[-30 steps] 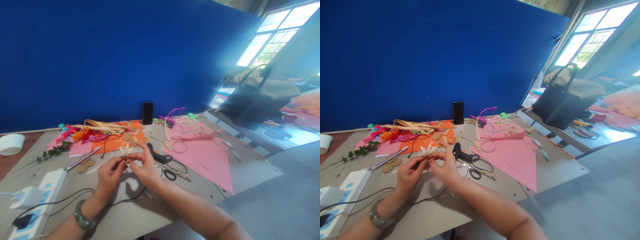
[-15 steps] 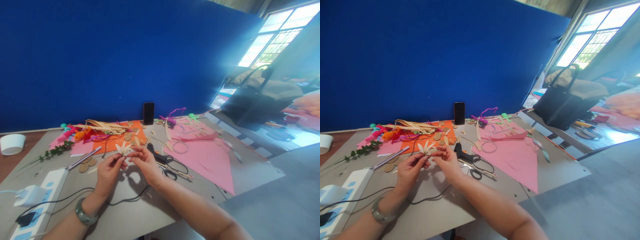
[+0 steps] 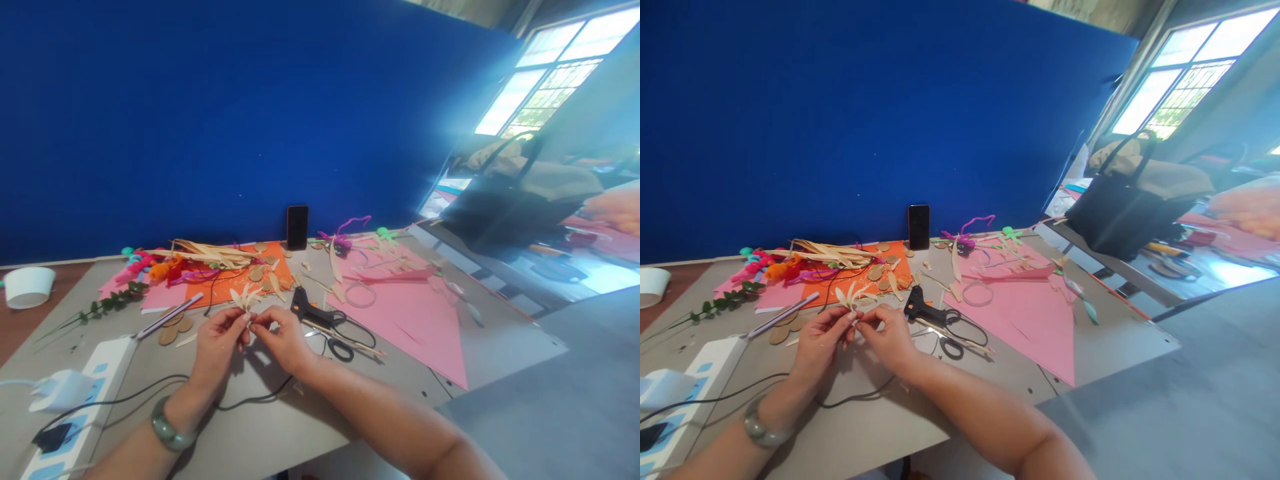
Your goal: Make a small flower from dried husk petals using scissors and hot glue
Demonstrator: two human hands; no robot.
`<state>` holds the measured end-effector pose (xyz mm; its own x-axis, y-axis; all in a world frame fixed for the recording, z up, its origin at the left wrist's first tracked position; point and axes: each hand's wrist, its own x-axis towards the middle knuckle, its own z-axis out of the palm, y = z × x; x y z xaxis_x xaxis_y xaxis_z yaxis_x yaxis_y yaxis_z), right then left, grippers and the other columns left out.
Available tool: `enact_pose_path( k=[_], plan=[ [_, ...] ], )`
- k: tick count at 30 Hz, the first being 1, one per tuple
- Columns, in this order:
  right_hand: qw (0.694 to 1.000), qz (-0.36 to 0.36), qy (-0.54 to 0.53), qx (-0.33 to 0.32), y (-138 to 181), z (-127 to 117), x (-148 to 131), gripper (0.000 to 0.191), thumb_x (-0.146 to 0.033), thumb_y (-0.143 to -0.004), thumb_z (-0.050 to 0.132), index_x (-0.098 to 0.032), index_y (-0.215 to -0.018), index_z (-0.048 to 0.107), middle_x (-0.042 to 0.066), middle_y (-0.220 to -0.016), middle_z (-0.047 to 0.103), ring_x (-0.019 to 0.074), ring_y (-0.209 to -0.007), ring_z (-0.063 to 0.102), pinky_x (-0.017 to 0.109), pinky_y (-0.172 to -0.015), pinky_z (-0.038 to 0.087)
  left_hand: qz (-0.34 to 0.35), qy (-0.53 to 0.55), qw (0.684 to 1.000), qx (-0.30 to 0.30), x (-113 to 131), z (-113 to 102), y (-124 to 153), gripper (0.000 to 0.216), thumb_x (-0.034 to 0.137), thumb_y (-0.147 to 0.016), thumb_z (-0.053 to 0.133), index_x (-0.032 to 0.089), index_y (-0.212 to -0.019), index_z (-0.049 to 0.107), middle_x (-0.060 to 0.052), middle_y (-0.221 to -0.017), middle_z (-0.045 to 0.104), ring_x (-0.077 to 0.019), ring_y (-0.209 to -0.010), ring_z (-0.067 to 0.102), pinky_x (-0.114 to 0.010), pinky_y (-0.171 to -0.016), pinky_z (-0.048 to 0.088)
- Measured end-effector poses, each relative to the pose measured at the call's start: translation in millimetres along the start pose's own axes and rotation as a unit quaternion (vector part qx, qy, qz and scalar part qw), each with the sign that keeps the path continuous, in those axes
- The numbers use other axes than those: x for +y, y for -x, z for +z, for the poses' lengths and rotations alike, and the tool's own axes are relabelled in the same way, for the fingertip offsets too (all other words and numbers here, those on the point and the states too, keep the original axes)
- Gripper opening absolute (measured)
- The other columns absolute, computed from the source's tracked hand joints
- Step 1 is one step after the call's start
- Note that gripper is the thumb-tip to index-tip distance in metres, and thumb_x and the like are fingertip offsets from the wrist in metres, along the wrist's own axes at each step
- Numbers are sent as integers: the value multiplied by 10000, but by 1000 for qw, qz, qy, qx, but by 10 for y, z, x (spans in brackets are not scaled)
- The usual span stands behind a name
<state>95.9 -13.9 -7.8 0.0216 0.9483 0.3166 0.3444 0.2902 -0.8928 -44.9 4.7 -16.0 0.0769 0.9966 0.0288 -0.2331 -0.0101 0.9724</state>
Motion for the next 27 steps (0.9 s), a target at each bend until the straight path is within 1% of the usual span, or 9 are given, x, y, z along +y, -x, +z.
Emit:
enact_pose_path(
  k=[5, 11, 15, 17, 19, 21, 23, 25, 27],
  plan=[
    [1000, -2, -2, 7, -21, -38, -2, 109, -245, -780, 654, -197, -682, 649, 3, -677, 654, 149, -659, 585, 286, -676, 451, -4, 0, 1000, -8, 1, 5, 7, 231, 327, -704, 731, 134, -818, 676, 20, -524, 612, -81, -437, 509, -172, -388, 377],
    [1000, -26, -2, 6, -54, -113, -38, 124, -237, -791, 647, -193, -675, 646, -1, -678, 664, 150, -666, 597, 295, -722, 446, -29, 11, 999, -22, -11, -8, 3, 369, 345, -689, 745, 133, -982, 672, 40, -488, 580, -79, -414, 487, -176, -392, 370],
    [999, -29, 24, 17, -69, -164, -67, 117, -240, -782, 662, -198, -674, 650, -1, -689, 673, 161, -693, 602, 333, -803, 423, -49, -2, 999, -19, 12, -15, -21, 419, 378, -683, 742, 128, -1013, 675, 46, -473, 563, -68, -400, 464, -168, -393, 347],
    [999, -27, 27, 22, -76, -188, -66, 112, -248, -781, 663, -198, -682, 656, 1, -699, 679, 162, -695, 604, 338, -812, 425, -56, -20, 998, -9, 17, -22, -39, 410, 389, -671, 751, 119, -972, 684, 51, -458, 540, -69, -397, 451, -166, -385, 321],
    [999, -29, 24, 27, -85, -209, -53, 108, -250, -780, 663, -195, -687, 659, 4, -704, 684, 161, -688, 606, 336, -808, 432, -59, -34, 998, 6, 8, -34, -58, 359, 401, -664, 755, 120, -875, 683, 58, -446, 515, -66, -380, 426, -166, -371, 285],
    [999, -31, 19, 28, -95, -227, -38, 109, -254, -779, 663, -193, -689, 661, 7, -705, 686, 162, -686, 608, 333, -798, 440, -54, -34, 998, 16, -8, -48, -73, 322, 428, -693, 726, 131, -799, 664, 64, -437, 495, -59, -358, 397, -164, -364, 260],
    [999, -32, 9, 23, -104, -240, -29, 108, -256, -777, 666, -195, -689, 661, 9, -702, 683, 166, -689, 612, 325, -778, 450, -49, -23, 998, 15, -15, -57, -81, 325, 463, -739, 670, 139, -774, 657, 66, -426, 477, -58, -344, 381, -164, -364, 255],
    [999, -32, -3, 17, -110, -251, -29, 105, -250, -773, 670, -196, -684, 661, 9, -696, 679, 167, -688, 616, 316, -760, 459, -48, -13, 999, 13, -1, -56, -80, 354, 488, -773, 620, 140, -718, 651, 48, -439, 493, -63, -353, 393, -171, -367, 270],
    [999, -33, -11, 13, -113, -257, -36, 103, -237, -773, 671, -194, -679, 663, 8, -688, 676, 165, -681, 618, 310, -751, 466, -43, -11, 999, 12, 36, -46, -70, 378, 489, -776, 612, 140, -633, 627, 14, -507, 549, -65, -380, 408, -183, -373, 290]
  ],
)
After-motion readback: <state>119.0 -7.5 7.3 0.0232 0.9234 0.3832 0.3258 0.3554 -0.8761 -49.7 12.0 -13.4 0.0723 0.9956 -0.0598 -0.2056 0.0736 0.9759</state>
